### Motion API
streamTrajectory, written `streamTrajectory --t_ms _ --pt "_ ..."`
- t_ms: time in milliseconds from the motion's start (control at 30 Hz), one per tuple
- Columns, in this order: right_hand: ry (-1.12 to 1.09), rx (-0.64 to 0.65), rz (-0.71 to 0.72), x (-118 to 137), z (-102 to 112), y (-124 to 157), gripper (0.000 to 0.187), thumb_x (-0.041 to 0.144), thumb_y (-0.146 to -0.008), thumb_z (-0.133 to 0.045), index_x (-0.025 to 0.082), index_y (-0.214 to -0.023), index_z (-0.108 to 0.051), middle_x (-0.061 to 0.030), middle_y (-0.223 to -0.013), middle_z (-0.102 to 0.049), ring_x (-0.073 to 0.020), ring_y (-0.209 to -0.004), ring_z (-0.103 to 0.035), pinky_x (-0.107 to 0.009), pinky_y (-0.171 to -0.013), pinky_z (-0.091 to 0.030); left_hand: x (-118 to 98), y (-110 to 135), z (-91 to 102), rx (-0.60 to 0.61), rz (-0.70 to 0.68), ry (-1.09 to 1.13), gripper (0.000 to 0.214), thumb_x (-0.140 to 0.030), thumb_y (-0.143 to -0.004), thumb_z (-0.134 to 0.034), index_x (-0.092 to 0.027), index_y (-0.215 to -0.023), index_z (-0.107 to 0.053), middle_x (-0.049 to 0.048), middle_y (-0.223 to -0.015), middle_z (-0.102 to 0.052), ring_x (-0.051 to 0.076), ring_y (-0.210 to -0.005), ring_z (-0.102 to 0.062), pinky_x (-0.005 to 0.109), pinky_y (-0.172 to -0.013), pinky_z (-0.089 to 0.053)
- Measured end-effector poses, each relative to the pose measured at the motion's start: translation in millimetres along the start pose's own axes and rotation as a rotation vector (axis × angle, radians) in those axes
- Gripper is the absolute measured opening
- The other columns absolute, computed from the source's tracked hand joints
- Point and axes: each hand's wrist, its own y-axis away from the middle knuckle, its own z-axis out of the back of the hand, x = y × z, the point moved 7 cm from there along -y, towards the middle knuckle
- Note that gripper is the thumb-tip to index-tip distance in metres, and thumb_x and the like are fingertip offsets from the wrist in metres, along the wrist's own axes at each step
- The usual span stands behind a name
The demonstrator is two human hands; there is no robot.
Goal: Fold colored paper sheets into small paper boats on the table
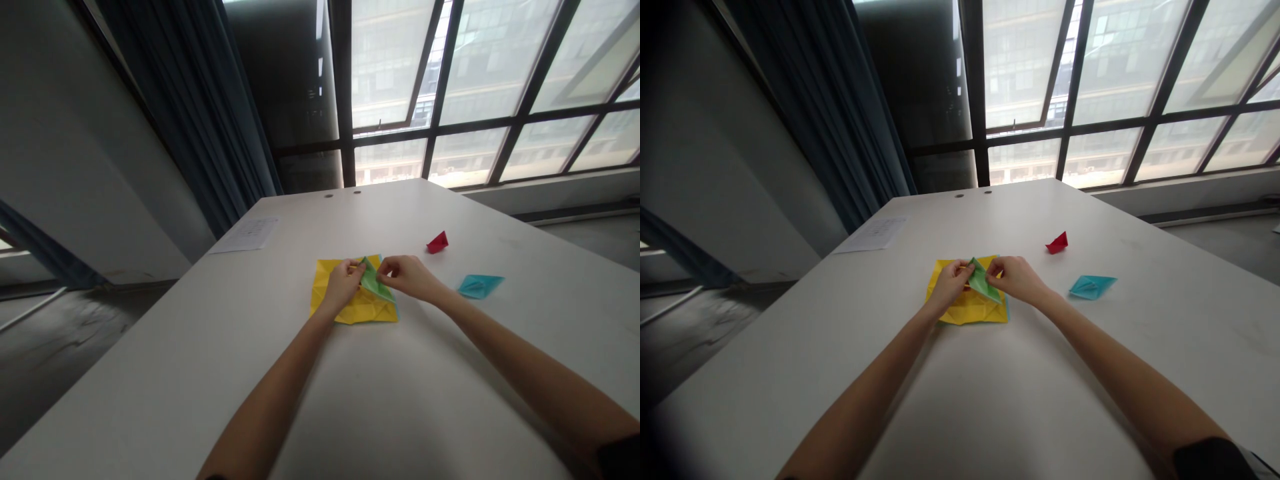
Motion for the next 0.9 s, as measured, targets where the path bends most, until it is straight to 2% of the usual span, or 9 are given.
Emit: streamTrajectory --t_ms 133,233,300,367,500,600,667,767,900 --pt "-0.292 0.126 -0.089 -8 -12 -1 0.018 0.033 -0.068 -0.063 0.016 -0.065 -0.059 -0.0009 -0.063 -0.063 -0.0123 -0.057 -0.057 -0.023 -0.053 -0.042 4 -4 4.9 -0.037 -0.079 -0.133 0.028 -0.042 -0.075 -0.056 -0.015 -0.081 -0.059 0.0009 -0.061 -0.058 0.011 -0.054 -0.054 0.019 -0.049 -0.041" --pt "-0.559 0.265 -0.188 -14 -22 1 0.023 0.038 -0.069 -0.063 0.016 -0.068 -0.056 -0.0013 -0.064 -0.063 -0.0123 -0.061 -0.060 -0.021 -0.052 -0.042 6 -6 5.5 -0.035 -0.084 -0.184 0.028 -0.043 -0.077 -0.053 -0.016 -0.080 -0.057 -0.0005 -0.059 -0.056 0.010 -0.051 -0.051 0.018 -0.047 -0.039" --pt "-0.671 0.306 -0.256 -18 -24 2 0.025 0.038 -0.069 -0.064 0.016 -0.069 -0.053 -0.0015 -0.067 -0.063 -0.0128 -0.068 -0.062 -0.020 -0.055 -0.042 7 -6 5.0 -0.024 -0.068 -0.203 0.028 -0.044 -0.078 -0.051 -0.016 -0.081 -0.056 -0.0012 -0.059 -0.055 0.009 -0.051 -0.051 0.018 -0.047 -0.038" --pt "-0.765 0.301 -0.303 -20 -24 3 0.023 0.035 -0.069 -0.065 0.016 -0.070 -0.052 -0.0001 -0.067 -0.062 -0.0125 -0.070 -0.063 -0.019 -0.057 -0.043 7 -5 4.6 -0.013 -0.048 -0.206 0.029 -0.045 -0.079 -0.050 -0.017 -0.081 -0.054 -0.0015 -0.060 -0.055 0.009 -0.052 -0.052 0.018 -0.047 -0.039" --pt "-0.914 0.218 -0.344 -21 -17 2 0.015 0.028 -0.073 -0.059 0.018 -0.075 -0.049 0.0029 -0.067 -0.060 -0.0107 -0.061 -0.064 -0.017 -0.052 -0.042 6 -1 1.1 0.052 -0.014 -0.174 0.037 -0.051 -0.081 -0.043 -0.016 -0.079 -0.054 0.0000 -0.064 -0.056 0.010 -0.054 -0.054 0.020 -0.050 -0.041" --pt "-1.019 0.200 -0.363 -21 -15 2 0.009 0.025 -0.075 -0.053 0.019 -0.077 -0.046 0.0016 -0.072 -0.061 -0.0119 -0.055 -0.065 -0.017 -0.045 -0.042 3 2 -1.6 0.088 -0.015 -0.121 0.038 -0.053 -0.080 -0.044 -0.017 -0.090 -0.055 0.0012 -0.072 -0.057 0.010 -0.058 -0.055 0.020 -0.050 -0.042" --pt "-1.073 0.203 -0.366 -21 -15 3 0.007 0.024 -0.076 -0.050 0.019 -0.078 -0.045 0.0010 -0.071 -0.062 -0.0132 -0.054 -0.065 -0.017 -0.043 -0.042 1 4 -3.1 0.105 -0.023 -0.074 0.037 -0.044 -0.078 -0.053 -0.018 -0.104 -0.051 0.0025 -0.082 -0.057 0.009 -0.060 -0.056 0.020 -0.053 -0.043" --pt "-1.114 0.201 -0.368 -22 -15 2 0.007 0.024 -0.076 -0.048 0.019 -0.077 -0.044 0.0013 -0.068 -0.061 -0.0139 -0.053 -0.065 -0.017 -0.041 -0.043 -4 6 -7.4 0.181 -0.041 -0.004 0.049 -0.024 -0.071 -0.062 -0.019 -0.116 -0.044 0.0053 -0.096 -0.055 0.008 -0.063 -0.057 0.021 -0.059 -0.046" --pt "-1.119 0.165 -0.376 -27 -15 1 0.008 0.022 -0.074 -0.049 0.019 -0.079 -0.044 0.0010 -0.067 -0.062 -0.0132 -0.050 -0.063 -0.020 -0.043 -0.047 -13 9 -11.7 0.301 -0.161 -0.052 0.035 -0.015 -0.063 -0.065 -0.016 -0.096 -0.056 0.0044 -0.093 -0.059 0.013 -0.076 -0.058 0.024 -0.069 -0.046"
